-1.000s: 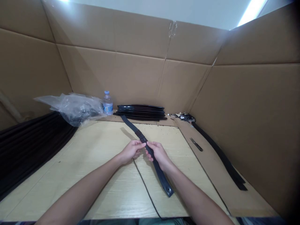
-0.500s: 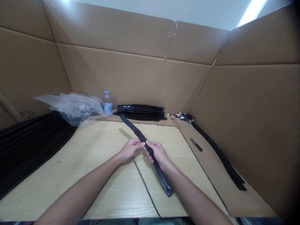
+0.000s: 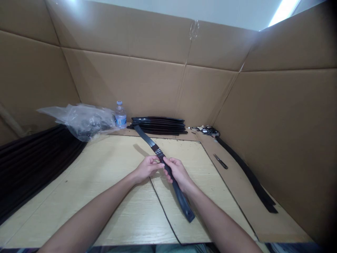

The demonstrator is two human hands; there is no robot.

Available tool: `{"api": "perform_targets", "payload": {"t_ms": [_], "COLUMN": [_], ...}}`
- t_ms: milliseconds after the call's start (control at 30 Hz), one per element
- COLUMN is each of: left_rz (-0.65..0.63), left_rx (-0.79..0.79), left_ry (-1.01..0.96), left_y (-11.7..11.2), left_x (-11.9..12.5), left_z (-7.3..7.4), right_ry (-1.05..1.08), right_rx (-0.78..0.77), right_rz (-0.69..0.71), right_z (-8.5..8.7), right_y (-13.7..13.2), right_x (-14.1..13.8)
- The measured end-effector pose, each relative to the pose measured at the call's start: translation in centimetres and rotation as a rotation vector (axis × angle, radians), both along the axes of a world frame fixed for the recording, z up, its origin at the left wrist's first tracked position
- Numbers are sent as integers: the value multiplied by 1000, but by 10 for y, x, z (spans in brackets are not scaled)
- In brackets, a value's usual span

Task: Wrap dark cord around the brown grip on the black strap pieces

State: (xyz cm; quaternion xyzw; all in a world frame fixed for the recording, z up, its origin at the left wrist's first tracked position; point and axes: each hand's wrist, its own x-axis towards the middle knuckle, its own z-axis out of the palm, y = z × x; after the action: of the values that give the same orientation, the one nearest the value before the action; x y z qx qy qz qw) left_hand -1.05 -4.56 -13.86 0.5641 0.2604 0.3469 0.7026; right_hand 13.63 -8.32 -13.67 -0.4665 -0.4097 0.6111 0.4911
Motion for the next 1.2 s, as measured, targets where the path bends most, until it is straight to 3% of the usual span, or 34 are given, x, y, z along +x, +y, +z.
{"api": "perform_targets", "payload": {"t_ms": [267, 467, 767, 1033, 1200], "left_rz": [-69, -46, 182, 198, 285], "left_rx": [-126, -136, -50, 51, 39], "left_ry": [-103, -94, 43, 67, 33], "left_y": [10, 14, 13, 9, 9], "left_x": [-10, -11, -6, -7, -4], "left_z": [-17, -19, -24, -21, -19], "right_ry": [29, 43, 44, 23, -58], "right_rx": [-21, 5, 31, 113, 160], "right_rz": [6, 55, 237, 286, 268], "right_z": [2, 6, 3, 0, 2], "right_y": [-1, -4, -8, -7, -10], "right_x": [0, -1, -4, -5, -7]}}
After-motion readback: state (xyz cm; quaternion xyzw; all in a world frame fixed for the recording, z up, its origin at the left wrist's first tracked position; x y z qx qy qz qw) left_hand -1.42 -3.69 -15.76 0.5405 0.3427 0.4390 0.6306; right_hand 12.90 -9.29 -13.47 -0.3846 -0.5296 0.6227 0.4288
